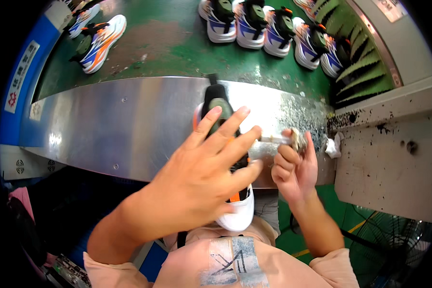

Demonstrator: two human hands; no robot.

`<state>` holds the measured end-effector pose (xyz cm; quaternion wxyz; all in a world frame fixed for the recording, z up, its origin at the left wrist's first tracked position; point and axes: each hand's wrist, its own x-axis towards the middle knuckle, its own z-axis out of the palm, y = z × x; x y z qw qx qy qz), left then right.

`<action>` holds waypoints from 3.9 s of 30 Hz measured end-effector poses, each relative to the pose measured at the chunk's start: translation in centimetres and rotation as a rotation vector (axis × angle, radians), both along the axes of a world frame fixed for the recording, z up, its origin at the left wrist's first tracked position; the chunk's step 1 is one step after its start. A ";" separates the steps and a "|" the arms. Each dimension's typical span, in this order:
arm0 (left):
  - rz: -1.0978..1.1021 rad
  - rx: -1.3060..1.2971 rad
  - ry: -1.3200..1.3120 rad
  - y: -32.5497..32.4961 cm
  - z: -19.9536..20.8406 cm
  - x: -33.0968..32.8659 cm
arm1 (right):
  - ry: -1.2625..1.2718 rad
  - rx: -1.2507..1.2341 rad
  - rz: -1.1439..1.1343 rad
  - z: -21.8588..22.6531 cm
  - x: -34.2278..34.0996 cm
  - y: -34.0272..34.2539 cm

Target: The person takes a shoe from a conveyor belt, uses a syringe to apply glue along the seam between the upper and the sole, and then places the shoe back onto the belt.

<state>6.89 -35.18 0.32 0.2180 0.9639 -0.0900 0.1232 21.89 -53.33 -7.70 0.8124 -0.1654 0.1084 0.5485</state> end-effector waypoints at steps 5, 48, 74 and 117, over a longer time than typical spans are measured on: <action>0.011 0.256 -0.271 3.9 -2.0 -4.5 | -0.268 -0.023 0.502 3.9 0.5 8.1; 0.403 0.361 -0.184 -1.3 -3.4 -7.0 | -0.650 -0.326 0.224 6.0 -3.8 -9.3; 0.261 -0.129 0.383 5.7 0.5 5.4 | -1.225 -0.216 0.003 2.1 -5.4 -6.7; 0.838 -1.148 -0.101 7.5 -0.7 2.8 | -1.379 -0.580 -0.332 -3.4 0.3 -3.5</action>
